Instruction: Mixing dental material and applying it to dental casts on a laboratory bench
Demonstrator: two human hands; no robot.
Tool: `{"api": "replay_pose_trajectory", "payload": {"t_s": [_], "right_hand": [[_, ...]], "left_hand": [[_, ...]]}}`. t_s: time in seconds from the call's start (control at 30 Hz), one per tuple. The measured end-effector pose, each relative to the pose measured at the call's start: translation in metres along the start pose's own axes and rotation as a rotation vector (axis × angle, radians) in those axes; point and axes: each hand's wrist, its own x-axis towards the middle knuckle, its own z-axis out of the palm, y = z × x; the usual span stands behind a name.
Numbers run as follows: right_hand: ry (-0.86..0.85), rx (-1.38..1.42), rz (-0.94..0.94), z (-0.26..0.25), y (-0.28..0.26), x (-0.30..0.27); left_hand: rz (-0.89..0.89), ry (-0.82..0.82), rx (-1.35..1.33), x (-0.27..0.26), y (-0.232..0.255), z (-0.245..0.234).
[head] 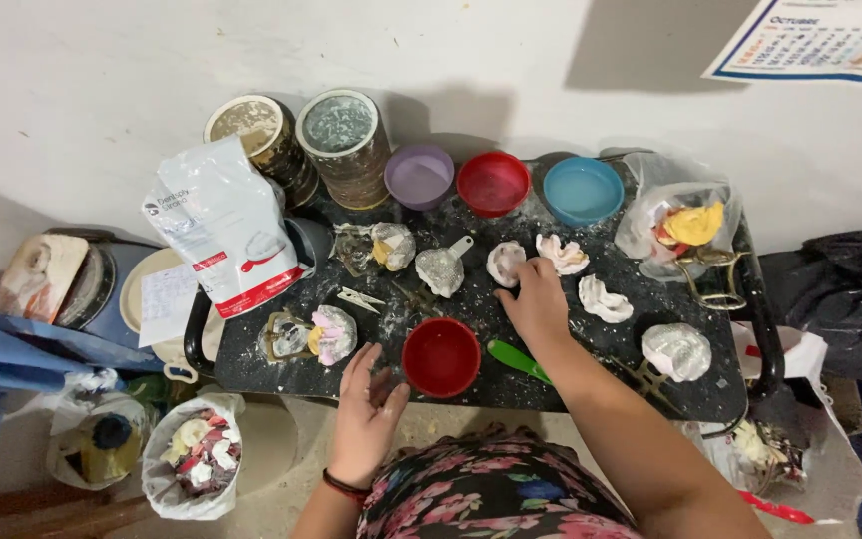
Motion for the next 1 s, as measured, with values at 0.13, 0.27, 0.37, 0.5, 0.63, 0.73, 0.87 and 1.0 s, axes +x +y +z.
{"api": "replay_pose_trajectory", "payload": {"t_s": [0.13, 0.27, 0.37, 0.5, 0.63, 0.73, 0.87, 1.0], "right_hand": [[0.027, 0.047, 0.029, 0.015, 0.014, 0.012], [0.097, 0.061, 0.11, 0.031, 0.023, 0.019], [0.137, 0.133, 0.142, 0.039, 0.028, 0.02], [0.176, 0.264, 0.155, 0.037, 0.025, 0.017], [0.191, 0.298, 0.338, 0.027, 0.014, 0.0], [0.225, 0.421, 0.252, 0.009, 0.005, -0.028], [0.254, 0.436, 0.117, -0.032, -0.022, -0.08], [0.343, 0.368, -0.134, -0.079, -0.056, -0.126]], "left_hand": [[-0.023, -0.03, 0.002, 0.01, 0.031, -0.009], [0.159, -0.167, -0.059, 0.034, 0.033, -0.013], [0.2, -0.275, -0.048, 0.052, 0.05, -0.017], [0.253, -0.382, -0.042, 0.077, 0.059, -0.014], [0.203, -0.485, -0.349, 0.111, 0.04, 0.018], [0.035, -0.547, -0.498, 0.127, 0.041, 0.042], [-0.088, -0.709, -0.525, 0.133, 0.045, 0.062], [-0.164, -0.985, -0.611, 0.114, 0.053, 0.078]]}}
